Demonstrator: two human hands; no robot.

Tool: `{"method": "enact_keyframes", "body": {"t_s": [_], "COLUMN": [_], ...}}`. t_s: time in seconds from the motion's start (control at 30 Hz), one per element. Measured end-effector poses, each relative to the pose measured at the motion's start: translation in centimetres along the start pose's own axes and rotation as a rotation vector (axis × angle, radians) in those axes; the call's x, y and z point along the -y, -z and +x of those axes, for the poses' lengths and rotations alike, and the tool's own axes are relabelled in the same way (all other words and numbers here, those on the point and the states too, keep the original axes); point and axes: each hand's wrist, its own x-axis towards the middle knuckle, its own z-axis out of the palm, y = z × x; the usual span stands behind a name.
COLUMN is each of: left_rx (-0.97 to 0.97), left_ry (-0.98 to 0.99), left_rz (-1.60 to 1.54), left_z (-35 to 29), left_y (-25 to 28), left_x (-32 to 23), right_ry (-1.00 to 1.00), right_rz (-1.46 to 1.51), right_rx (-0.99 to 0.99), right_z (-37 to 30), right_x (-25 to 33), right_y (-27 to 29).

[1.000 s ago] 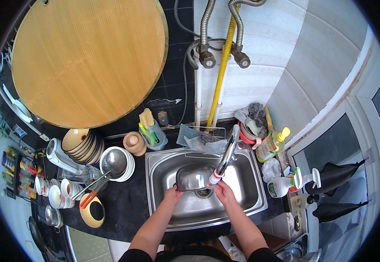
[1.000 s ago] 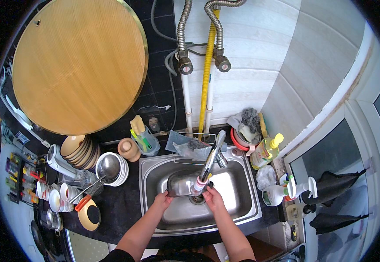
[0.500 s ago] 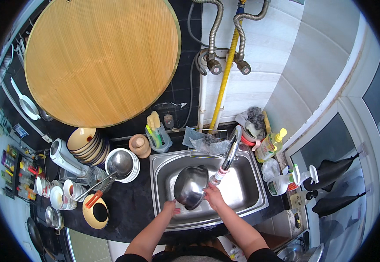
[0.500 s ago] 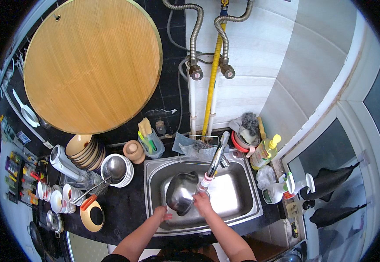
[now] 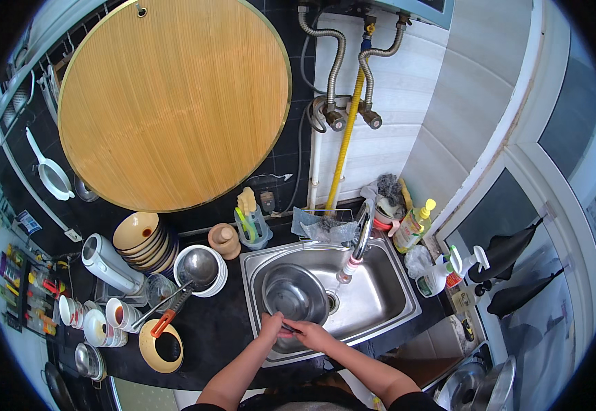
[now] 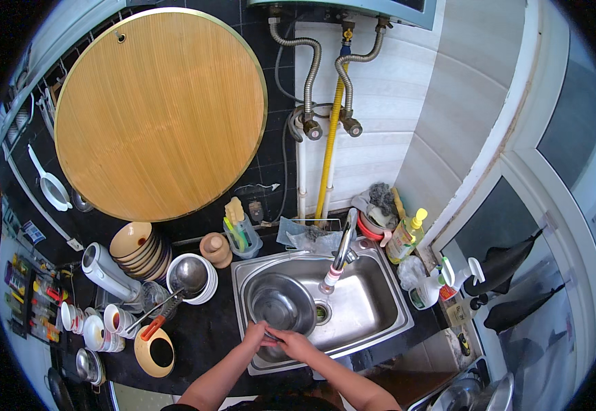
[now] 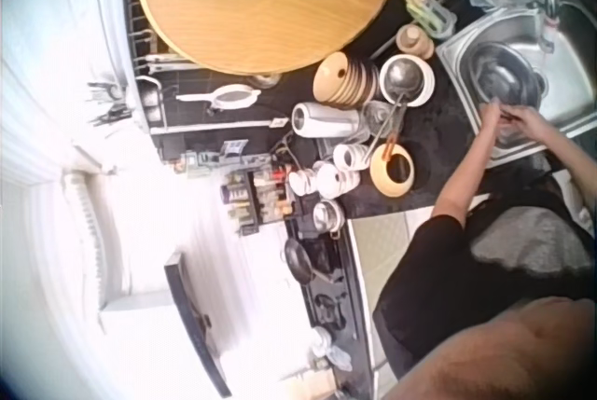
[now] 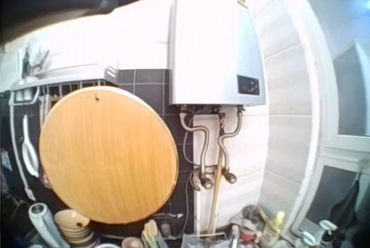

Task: The person washes various kitchen items in a sink, including a metal bowl, plates, and bowls, using a sponge and running water. They rinse each item and place them on the counter or into a cabinet.

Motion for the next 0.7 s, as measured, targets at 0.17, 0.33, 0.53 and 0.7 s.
{"method": "enact_keyframes", "body": {"t_s": [0.17,0.33,0.53,0.7], "left_rx": [-0.045,-0.147,-0.127,-0.158], "left_ry": [-0.361,-0.890,-1.190,-1.237], "left_rz": [0.164,0.682,0.875,0.879], "left_z": [-1.6,-7.2,-7.3,-6.7], "left_y": [2.0,4.8,6.6,6.9], "left_x": [-0.7,-4.7,-4.9,-3.8], "right_ry": [-0.100,-0.295,-0.372,-0.395], "right_rz": [0.103,-0.044,-0.066,-0.054], "right_rx": [-0.223,-0.370,-0.462,-0.521], "right_z": [-1.9,-4.3,-5.7,-7.2], "right_x": [-2.3,-3.5,-2.9,-1.5], "right_y": [-0.7,0.4,0.6,0.6]}}
